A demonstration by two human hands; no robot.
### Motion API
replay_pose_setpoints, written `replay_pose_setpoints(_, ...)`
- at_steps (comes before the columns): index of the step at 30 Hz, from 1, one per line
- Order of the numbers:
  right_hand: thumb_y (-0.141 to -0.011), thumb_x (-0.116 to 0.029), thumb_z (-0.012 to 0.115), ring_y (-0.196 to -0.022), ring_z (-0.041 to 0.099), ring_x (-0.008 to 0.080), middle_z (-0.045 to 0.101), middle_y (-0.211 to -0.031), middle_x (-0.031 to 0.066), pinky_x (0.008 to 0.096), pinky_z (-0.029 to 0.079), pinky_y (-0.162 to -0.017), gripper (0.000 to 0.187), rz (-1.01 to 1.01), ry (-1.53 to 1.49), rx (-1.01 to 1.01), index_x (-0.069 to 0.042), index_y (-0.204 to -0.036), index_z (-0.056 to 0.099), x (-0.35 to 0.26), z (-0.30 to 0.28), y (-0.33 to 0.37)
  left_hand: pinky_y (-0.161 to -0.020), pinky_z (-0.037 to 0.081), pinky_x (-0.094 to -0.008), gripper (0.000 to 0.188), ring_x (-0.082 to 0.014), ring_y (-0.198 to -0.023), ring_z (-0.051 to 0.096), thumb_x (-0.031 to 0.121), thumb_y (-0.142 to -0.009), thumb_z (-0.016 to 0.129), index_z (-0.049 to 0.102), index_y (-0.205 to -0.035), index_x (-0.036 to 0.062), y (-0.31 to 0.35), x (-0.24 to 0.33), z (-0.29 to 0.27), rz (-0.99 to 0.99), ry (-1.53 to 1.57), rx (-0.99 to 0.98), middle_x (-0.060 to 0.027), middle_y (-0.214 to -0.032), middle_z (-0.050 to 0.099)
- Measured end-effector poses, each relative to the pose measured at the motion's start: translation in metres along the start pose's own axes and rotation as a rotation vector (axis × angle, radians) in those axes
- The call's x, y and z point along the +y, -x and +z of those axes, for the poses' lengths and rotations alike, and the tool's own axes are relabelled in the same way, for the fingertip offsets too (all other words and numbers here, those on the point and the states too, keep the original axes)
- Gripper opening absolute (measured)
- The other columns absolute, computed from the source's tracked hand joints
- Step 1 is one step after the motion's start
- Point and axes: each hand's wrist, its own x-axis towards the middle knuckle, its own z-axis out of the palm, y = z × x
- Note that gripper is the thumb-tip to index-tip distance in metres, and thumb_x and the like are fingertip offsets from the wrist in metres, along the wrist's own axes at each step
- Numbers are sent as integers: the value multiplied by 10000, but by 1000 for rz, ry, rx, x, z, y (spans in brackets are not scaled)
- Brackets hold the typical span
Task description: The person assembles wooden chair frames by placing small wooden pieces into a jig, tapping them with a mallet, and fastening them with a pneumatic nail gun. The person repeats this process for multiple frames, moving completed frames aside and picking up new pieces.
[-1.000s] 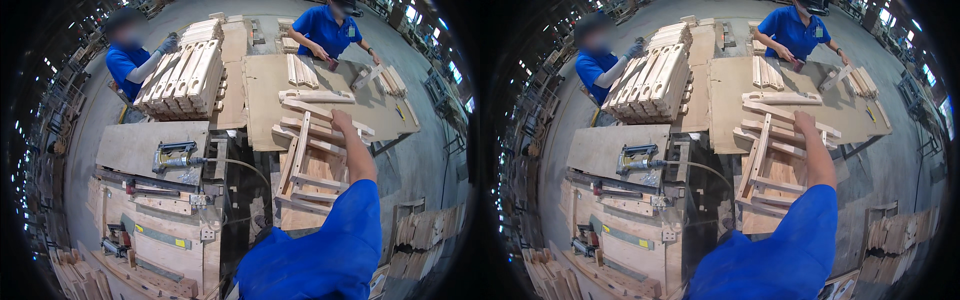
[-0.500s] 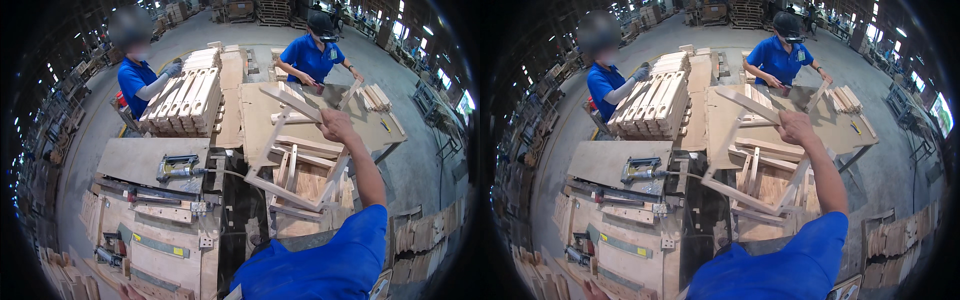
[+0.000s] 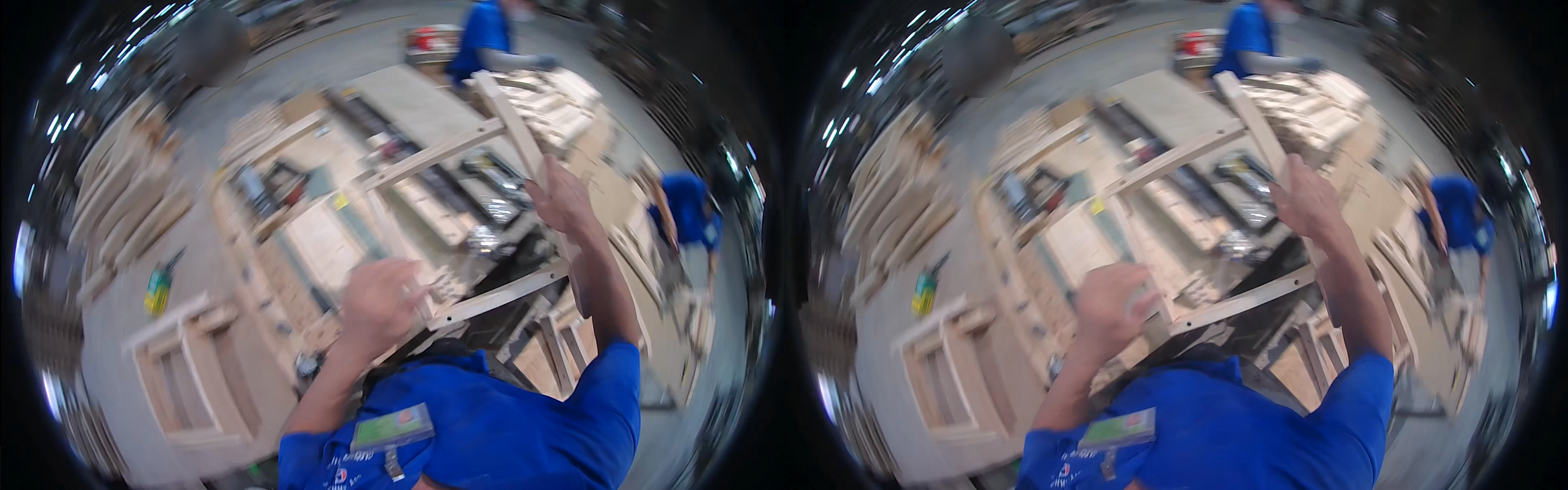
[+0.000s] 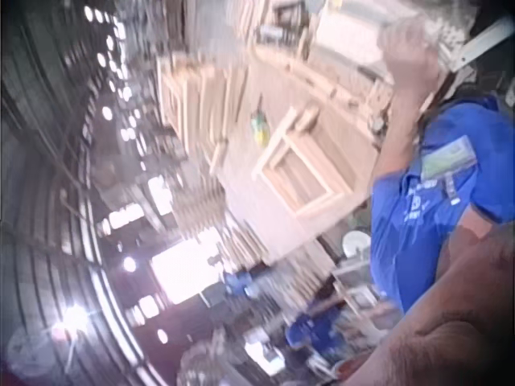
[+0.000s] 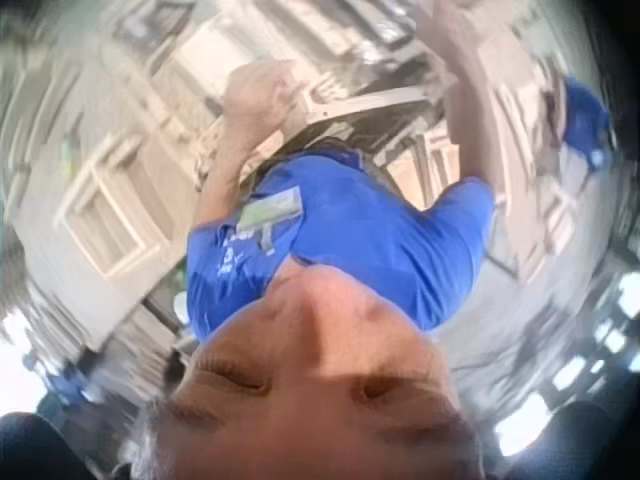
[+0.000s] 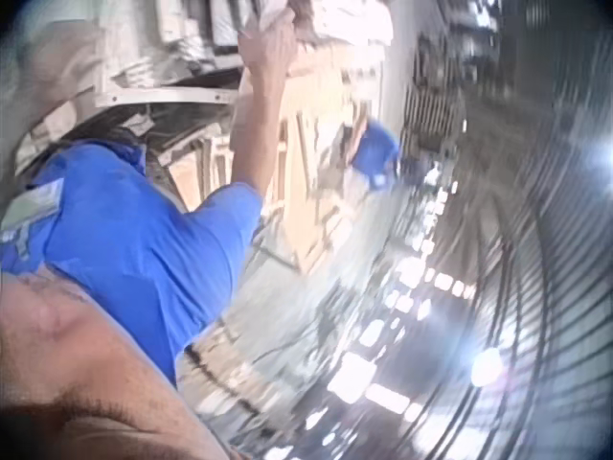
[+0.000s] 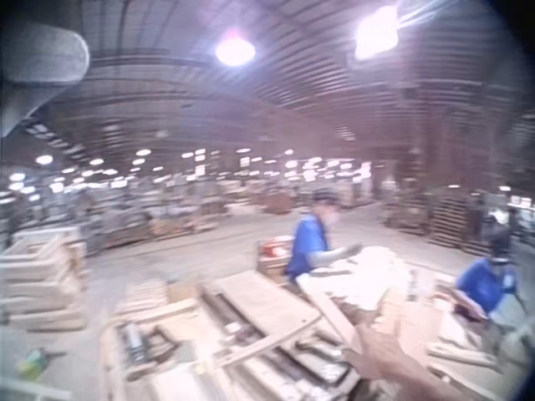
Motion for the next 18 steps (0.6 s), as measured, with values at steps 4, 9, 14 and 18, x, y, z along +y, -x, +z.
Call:
replay_pose_setpoints(4,-966,-378,656,-1027,687,501,712,-1079,303,585,513,-877,474,-135,-57,-142,16,-1185,510,-84,93,-46,-984,480,-449,430,-313,-1098,659,361,-914,764,674,-1199,53,36,-24,20,-43,-143,-159,-120,-1136,708)
replay_pose_setpoints(9,-951,-390,648,-996,699,526,719,-1076,328,602,529,-895,520,-247,-66,-201,5,-1241,473,-145,189,-91,-909,478,-448,360,-316,-1010,660,366,-964,704,668,-1148,58,63,-76,50,-340,-224,-253,-125,-1038,703)
replay_pose_setpoints(14,-944,-422,638,-1076,699,503,712,-1145,328,601,536,-912,557,-218,-50,-354,0,-1268,473,-176,241,-127,-867,491,-455,333,-324,-990,669,356,-982,678,659,-1134,60,71,-115,65,-424,-258,-309,-128,-996,701)
replay_pose_setpoints(18,-945,-399,639,-1057,706,494,715,-1129,319,593,542,-912,535,-208,-95,-366,-5,-1265,472,-177,278,-144,-839,506,-467,282,-329,-974,674,326,-986,670,653,-1106,70,79,-142,80,-542,-263,-344,-122,-982,698)
